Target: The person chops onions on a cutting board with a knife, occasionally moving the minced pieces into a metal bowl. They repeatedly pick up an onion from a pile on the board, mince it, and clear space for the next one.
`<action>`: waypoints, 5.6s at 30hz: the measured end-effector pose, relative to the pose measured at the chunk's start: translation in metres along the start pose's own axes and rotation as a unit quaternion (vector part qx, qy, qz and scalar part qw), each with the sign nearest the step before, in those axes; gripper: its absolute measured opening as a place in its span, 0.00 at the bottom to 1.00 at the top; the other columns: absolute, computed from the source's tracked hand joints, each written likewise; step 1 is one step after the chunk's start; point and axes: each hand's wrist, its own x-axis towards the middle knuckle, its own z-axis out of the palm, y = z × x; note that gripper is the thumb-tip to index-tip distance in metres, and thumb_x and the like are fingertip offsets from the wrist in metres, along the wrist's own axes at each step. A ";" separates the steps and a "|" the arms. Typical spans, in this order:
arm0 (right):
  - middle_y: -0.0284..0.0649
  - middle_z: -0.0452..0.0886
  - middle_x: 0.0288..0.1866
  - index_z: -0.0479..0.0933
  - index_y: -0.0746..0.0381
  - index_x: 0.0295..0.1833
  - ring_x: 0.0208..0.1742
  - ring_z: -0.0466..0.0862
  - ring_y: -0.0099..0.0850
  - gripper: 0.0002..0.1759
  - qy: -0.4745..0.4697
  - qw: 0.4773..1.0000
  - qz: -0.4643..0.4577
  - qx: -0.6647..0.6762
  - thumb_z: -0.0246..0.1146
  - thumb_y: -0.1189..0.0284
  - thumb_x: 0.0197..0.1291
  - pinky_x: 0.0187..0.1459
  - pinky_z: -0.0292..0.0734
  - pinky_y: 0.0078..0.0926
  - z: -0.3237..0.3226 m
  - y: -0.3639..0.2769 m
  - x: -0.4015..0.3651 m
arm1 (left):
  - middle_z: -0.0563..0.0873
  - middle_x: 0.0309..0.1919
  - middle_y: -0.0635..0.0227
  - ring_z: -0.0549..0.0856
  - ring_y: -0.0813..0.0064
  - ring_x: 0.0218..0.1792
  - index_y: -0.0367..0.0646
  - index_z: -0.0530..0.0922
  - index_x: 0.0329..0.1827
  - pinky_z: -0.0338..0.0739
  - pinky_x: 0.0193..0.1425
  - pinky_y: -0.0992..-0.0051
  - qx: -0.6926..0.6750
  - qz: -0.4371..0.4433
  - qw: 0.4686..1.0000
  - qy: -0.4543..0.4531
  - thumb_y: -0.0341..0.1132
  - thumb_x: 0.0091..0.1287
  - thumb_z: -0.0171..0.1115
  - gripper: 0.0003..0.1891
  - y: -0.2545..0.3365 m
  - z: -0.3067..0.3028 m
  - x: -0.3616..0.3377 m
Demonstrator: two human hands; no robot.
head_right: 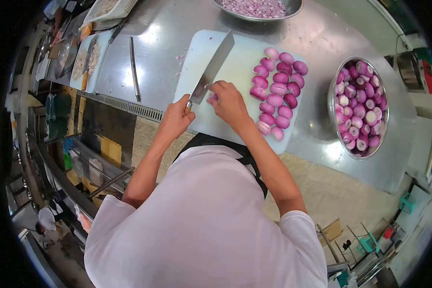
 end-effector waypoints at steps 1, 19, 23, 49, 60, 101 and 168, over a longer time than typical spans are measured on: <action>0.45 0.81 0.44 0.80 0.66 0.44 0.44 0.81 0.48 0.12 0.001 1.000 0.002 0.001 0.69 0.78 0.53 0.46 0.79 0.41 0.002 -0.005 -0.002 | 0.75 0.19 0.50 0.73 0.54 0.21 0.34 0.69 0.42 0.69 0.29 0.59 -0.012 0.000 1.000 0.009 0.28 0.59 0.59 0.11 -0.002 0.001 -0.002; 0.46 0.77 0.34 0.76 0.66 0.36 0.37 0.80 0.48 0.03 0.057 0.998 -0.032 0.000 0.58 0.83 0.57 0.38 0.77 0.45 0.013 -0.002 -0.014 | 0.79 0.21 0.46 0.80 0.44 0.24 0.32 0.71 0.51 0.72 0.32 0.55 -0.001 0.012 1.000 -0.001 0.26 0.60 0.59 0.16 0.031 0.007 -0.002; 0.47 0.77 0.32 0.76 0.66 0.34 0.37 0.80 0.48 0.03 0.065 0.997 -0.027 0.026 0.58 0.84 0.56 0.37 0.77 0.45 0.014 0.001 -0.019 | 0.78 0.19 0.48 0.80 0.47 0.23 0.32 0.71 0.50 0.72 0.31 0.55 -0.005 -0.006 1.000 0.005 0.27 0.60 0.59 0.16 0.026 0.016 -0.017; 0.49 0.79 0.34 0.78 0.67 0.37 0.35 0.81 0.50 0.05 0.105 0.993 -0.037 0.049 0.59 0.85 0.55 0.38 0.79 0.44 0.017 0.008 -0.026 | 0.74 0.15 0.59 0.77 0.64 0.17 0.33 0.72 0.46 0.71 0.24 0.63 -0.002 0.014 1.000 0.018 0.26 0.61 0.60 0.12 0.036 0.009 -0.008; 0.48 0.74 0.46 0.81 0.65 0.42 0.48 0.78 0.47 0.11 0.055 0.990 0.068 -0.114 0.62 0.81 0.51 0.46 0.79 0.43 0.010 -0.007 -0.043 | 0.72 0.16 0.73 0.72 0.80 0.13 0.39 0.75 0.50 0.67 0.16 0.74 -0.051 -0.062 0.995 0.063 0.24 0.61 0.57 0.13 -0.028 -0.003 0.006; 0.46 0.78 0.35 0.78 0.65 0.38 0.39 0.81 0.50 0.04 0.073 0.997 0.013 0.006 0.59 0.81 0.59 0.38 0.78 0.45 0.015 0.002 -0.014 | 0.78 0.22 0.46 0.81 0.43 0.27 0.33 0.70 0.48 0.72 0.32 0.55 0.013 0.012 1.000 -0.002 0.26 0.59 0.61 0.15 0.033 0.005 -0.012; 0.42 0.84 0.38 0.80 0.65 0.51 0.31 0.86 0.34 0.16 0.258 0.864 0.412 0.133 0.59 0.65 0.66 0.32 0.85 0.28 -0.291 0.167 -0.067 | 0.78 0.20 0.49 0.79 0.51 0.22 0.33 0.71 0.53 0.73 0.31 0.56 -0.046 -0.061 0.996 0.039 0.26 0.60 0.57 0.17 -0.016 0.001 0.009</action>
